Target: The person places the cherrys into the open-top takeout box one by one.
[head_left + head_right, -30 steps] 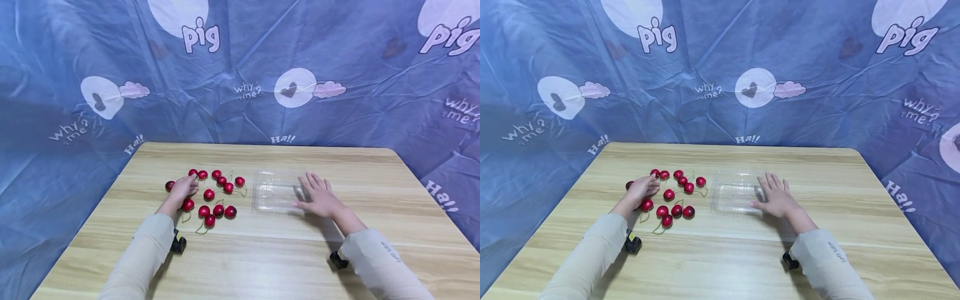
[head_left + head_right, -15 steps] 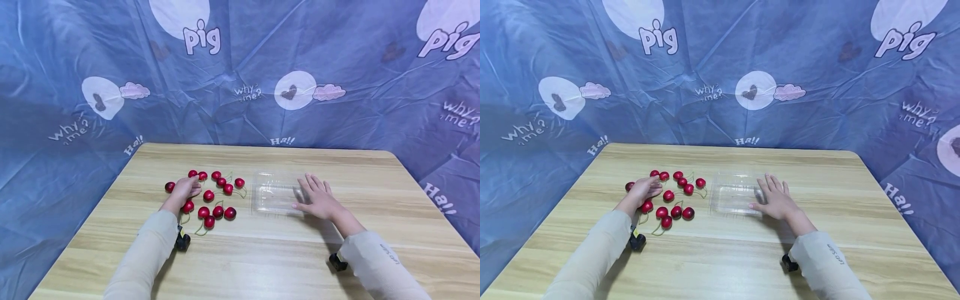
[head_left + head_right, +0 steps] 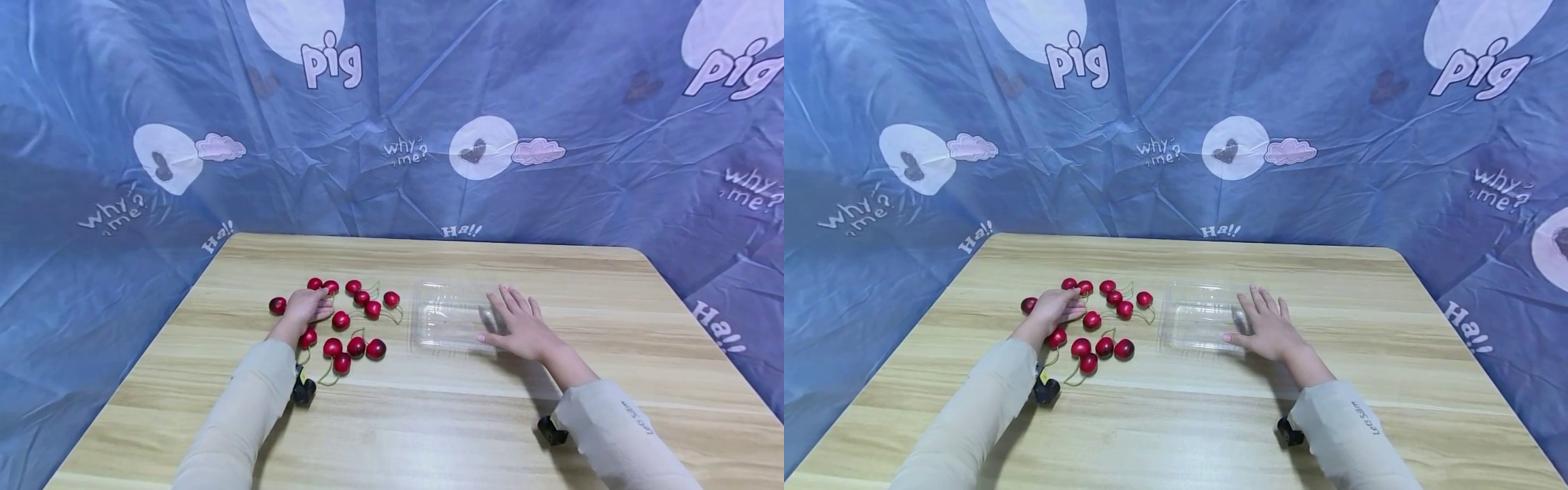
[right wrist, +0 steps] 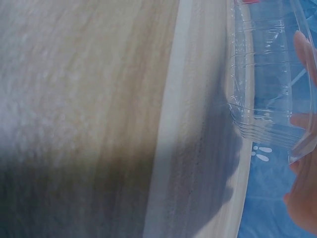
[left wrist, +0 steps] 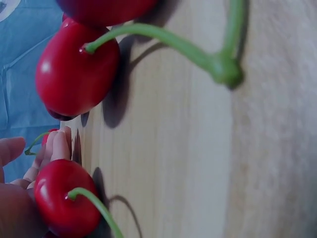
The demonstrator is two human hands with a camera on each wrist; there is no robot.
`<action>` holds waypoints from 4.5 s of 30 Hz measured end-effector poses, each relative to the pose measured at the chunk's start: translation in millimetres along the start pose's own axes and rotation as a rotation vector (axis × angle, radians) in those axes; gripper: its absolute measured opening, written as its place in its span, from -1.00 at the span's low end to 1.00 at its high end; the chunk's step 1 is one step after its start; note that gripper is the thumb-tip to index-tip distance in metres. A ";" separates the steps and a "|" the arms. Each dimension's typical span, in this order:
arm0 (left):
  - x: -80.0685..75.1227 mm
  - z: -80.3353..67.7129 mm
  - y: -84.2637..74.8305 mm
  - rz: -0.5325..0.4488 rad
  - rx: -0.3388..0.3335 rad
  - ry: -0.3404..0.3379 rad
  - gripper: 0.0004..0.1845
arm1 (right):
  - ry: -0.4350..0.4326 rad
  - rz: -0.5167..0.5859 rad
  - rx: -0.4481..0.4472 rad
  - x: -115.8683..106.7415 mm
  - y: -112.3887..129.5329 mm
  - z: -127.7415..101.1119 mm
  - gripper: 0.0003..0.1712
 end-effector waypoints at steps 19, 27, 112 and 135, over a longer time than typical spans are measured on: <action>-7.6 -1.9 -2.4 0.007 0.015 -0.060 -0.67 | 0.006 -0.006 -0.005 -3.0 2.3 0.0 0.03; -11.9 -2.5 -1.3 -0.002 0.038 -0.075 -0.70 | 0.012 -0.013 -0.004 -3.3 3.7 -0.8 0.03; 107.1 -67.1 -33.4 0.029 0.286 0.325 -0.77 | 0.007 -0.011 0.009 2.0 4.6 5.2 0.02; 142.8 -64.3 -22.4 0.099 0.234 0.438 -0.78 | 0.016 -0.023 0.009 2.5 5.2 6.1 0.02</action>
Point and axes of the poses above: each hand's wrist, its own z-axis towards the middle knuckle, its own x-axis out of the palm, y = z × x, the point moved 8 cm from there along z, towards the middle knuckle, and after that the axes turned 6 degrees about -x, right-handed, at the moved point
